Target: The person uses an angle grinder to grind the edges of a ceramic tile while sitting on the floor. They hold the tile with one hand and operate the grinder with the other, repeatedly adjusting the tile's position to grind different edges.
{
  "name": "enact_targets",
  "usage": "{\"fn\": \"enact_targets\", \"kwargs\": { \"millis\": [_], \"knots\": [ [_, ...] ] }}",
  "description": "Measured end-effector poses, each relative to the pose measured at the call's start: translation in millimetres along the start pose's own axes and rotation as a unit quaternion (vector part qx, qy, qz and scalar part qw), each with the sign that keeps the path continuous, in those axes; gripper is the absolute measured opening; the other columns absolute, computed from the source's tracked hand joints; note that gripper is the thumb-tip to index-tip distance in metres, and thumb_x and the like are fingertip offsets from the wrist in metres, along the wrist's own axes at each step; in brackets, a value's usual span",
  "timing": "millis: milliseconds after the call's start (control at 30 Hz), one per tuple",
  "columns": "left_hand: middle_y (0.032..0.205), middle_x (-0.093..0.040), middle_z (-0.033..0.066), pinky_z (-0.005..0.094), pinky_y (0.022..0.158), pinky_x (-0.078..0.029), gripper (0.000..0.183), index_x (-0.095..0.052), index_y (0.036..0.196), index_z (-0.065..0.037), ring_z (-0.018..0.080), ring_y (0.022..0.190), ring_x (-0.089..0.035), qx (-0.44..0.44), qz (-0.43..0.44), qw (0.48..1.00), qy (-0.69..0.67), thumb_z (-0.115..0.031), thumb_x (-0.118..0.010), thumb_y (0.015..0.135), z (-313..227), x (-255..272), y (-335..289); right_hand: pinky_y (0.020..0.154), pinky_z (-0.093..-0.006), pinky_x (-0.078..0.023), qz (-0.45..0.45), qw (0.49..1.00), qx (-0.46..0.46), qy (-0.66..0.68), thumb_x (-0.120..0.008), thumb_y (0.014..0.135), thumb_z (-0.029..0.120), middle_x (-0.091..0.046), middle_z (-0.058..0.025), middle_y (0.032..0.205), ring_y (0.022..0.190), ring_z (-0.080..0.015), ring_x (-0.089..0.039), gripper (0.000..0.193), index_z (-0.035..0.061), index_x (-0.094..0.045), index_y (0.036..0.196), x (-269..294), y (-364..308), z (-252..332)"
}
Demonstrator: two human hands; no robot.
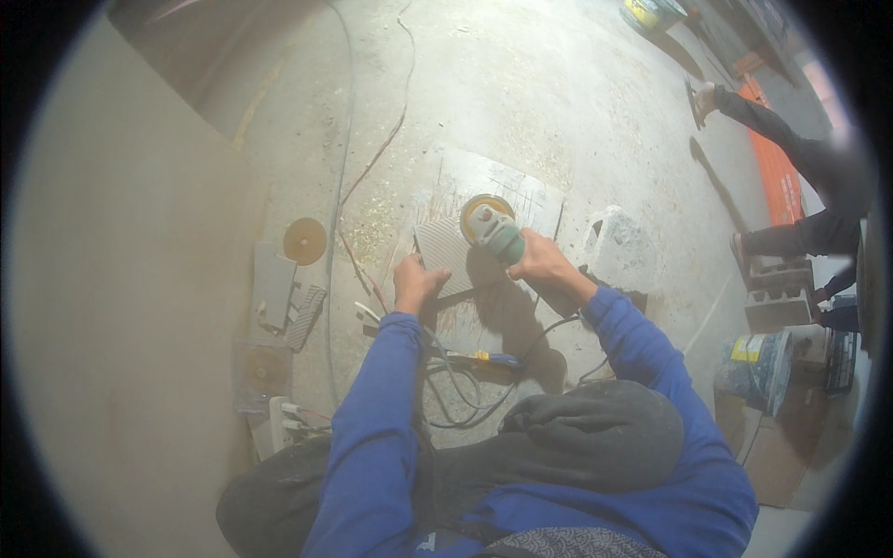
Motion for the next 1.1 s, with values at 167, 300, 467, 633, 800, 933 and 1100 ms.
{"fn": "enact_targets", "kwargs": {
  "millis": [167,300,467,633,800,933,1100],
  "knots": [
    [0.098,-0.077,0.0194,0.0399,0.085,-0.057,0.044,-0.076,0.103,-0.001,0.0318,0.092,-0.075,0.002,-0.008,1.0,0.01,-0.028,-0.087,0.07,5,-3,3,0.085,-0.0441,-0.055,0.011,1.0,-0.011,-0.023,-0.081,0.066,0.02,-0.069,-0.0297,0.1,0.096,-0.0415,-0.07,0.065,-0.0094,-0.056,0.118,-1,4,2],
    [0.098,-0.076,0.0204,0.0409,0.085,-0.056,0.045,-0.076,0.103,0.0,0.0333,0.093,-0.075,0.001,-0.002,1.0,0.003,-0.029,-0.088,0.069,8,-5,6,0.086,-0.0443,-0.055,0.016,0.999,-0.031,-0.031,-0.082,0.066,0.02,-0.07,-0.0294,0.1,0.097,-0.041,-0.07,0.067,-0.0094,-0.055,0.12,-1,4,0],
    [0.098,-0.076,0.0209,0.041,0.085,-0.056,0.045,-0.075,0.103,0.0,0.0335,0.094,-0.074,-0.013,-0.007,1.0,-0.012,-0.028,-0.087,0.069,6,-5,4,0.085,-0.0444,-0.056,0.005,0.999,-0.02,-0.032,-0.083,0.066,0.021,-0.07,-0.0291,0.1,0.096,-0.0406,-0.07,0.069,-0.0083,-0.056,0.122,-1,3,2],
    [0.098,-0.076,0.0207,0.0403,0.085,-0.056,0.045,-0.076,0.103,0.0,0.0329,0.093,-0.075,-0.005,-0.014,1.0,-0.003,-0.027,-0.086,0.07,2,-2,2,0.085,-0.044,-0.056,0.006,0.999,-0.026,-0.028,-0.084,0.066,0.021,-0.07,-0.029,0.101,0.096,-0.0406,-0.071,0.068,-0.0076,-0.056,0.122,0,3,2],
    [0.101,-0.076,0.0221,0.041,0.087,-0.056,0.047,-0.075,0.105,0.001,0.0339,0.097,-0.074,-0.013,-0.011,1.0,-0.014,-0.027,-0.087,0.069,1,-2,0,0.087,-0.045,-0.055,0.014,0.999,-0.028,-0.035,-0.084,0.066,0.023,-0.07,-0.0287,0.102,0.1,-0.0416,-0.07,0.067,-0.0072,-0.057,0.12,-3,6,-7],
    [0.103,-0.075,0.0232,0.0423,0.088,-0.056,0.049,-0.074,0.106,0.002,0.0362,0.1,-0.073,-0.017,-0.023,1.0,0.01,-0.027,-0.087,0.069,3,-1,1,0.091,-0.0457,-0.054,0.016,0.999,-0.012,-0.038,-0.084,0.066,0.024,-0.07,-0.0283,0.106,0.104,-0.0424,-0.068,0.067,-0.0055,-0.058,0.12,-6,12,-9],
    [0.098,-0.076,0.0195,0.0403,0.082,-0.056,0.046,-0.076,0.102,0.001,0.0318,0.091,-0.075,-0.036,-0.017,0.998,0.05,-0.03,-0.087,0.07,1,-1,6,0.092,-0.0447,-0.053,-0.008,1.0,-0.007,-0.005,-0.084,0.066,0.024,-0.069,-0.0277,0.111,0.107,-0.0412,-0.067,0.069,-0.0042,-0.057,0.123,-4,5,-12]
  ]
}}
Point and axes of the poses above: each hand's wrist, its own y-axis towards the middle knuckle, its own x-axis out of the back of the hand, z = x × y, the point moved 7 cm from there along y, towards the middle knuckle
